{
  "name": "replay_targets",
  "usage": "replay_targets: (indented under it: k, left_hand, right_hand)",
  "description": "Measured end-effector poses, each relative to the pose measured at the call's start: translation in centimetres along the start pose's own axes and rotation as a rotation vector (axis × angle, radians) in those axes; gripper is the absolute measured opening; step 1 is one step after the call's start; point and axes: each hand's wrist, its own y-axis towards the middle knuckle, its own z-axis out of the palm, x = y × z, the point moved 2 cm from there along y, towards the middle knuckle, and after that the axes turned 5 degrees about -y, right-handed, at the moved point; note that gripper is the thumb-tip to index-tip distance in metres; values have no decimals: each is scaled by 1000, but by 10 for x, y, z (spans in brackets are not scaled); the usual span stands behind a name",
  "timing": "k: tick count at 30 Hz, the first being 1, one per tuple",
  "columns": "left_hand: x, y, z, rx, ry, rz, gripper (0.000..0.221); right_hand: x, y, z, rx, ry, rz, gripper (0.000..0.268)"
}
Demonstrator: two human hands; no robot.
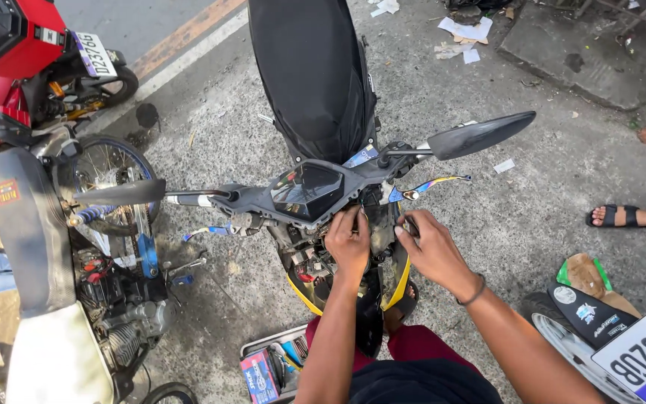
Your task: Repairing the electrical wiring of a motorcycle using pliers and a screwdriver
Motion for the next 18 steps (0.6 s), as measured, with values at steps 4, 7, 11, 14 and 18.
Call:
replay_targets:
  k: [4,7,11,14,18]
  left_hand:
    - [-23,5,-28,41,-48,-70,13]
    - [-11,-15,-40,41,-92,-142,19]
    - [-9,-16,-37,75,117,-19,39]
    - [-7,-21,-34,164,143,10,26]
    - [-5,-17,-48,244,39,20,8]
  right_hand:
    - [0,13,17,-24,-2,69,19]
    - [-8,8,38,-54,126,129,17]
    - [-30,24,74,-74,333,132,17]
    - [-27,18,85,-99,457,160,16]
    - [-27,25,106,-124,737,219,22]
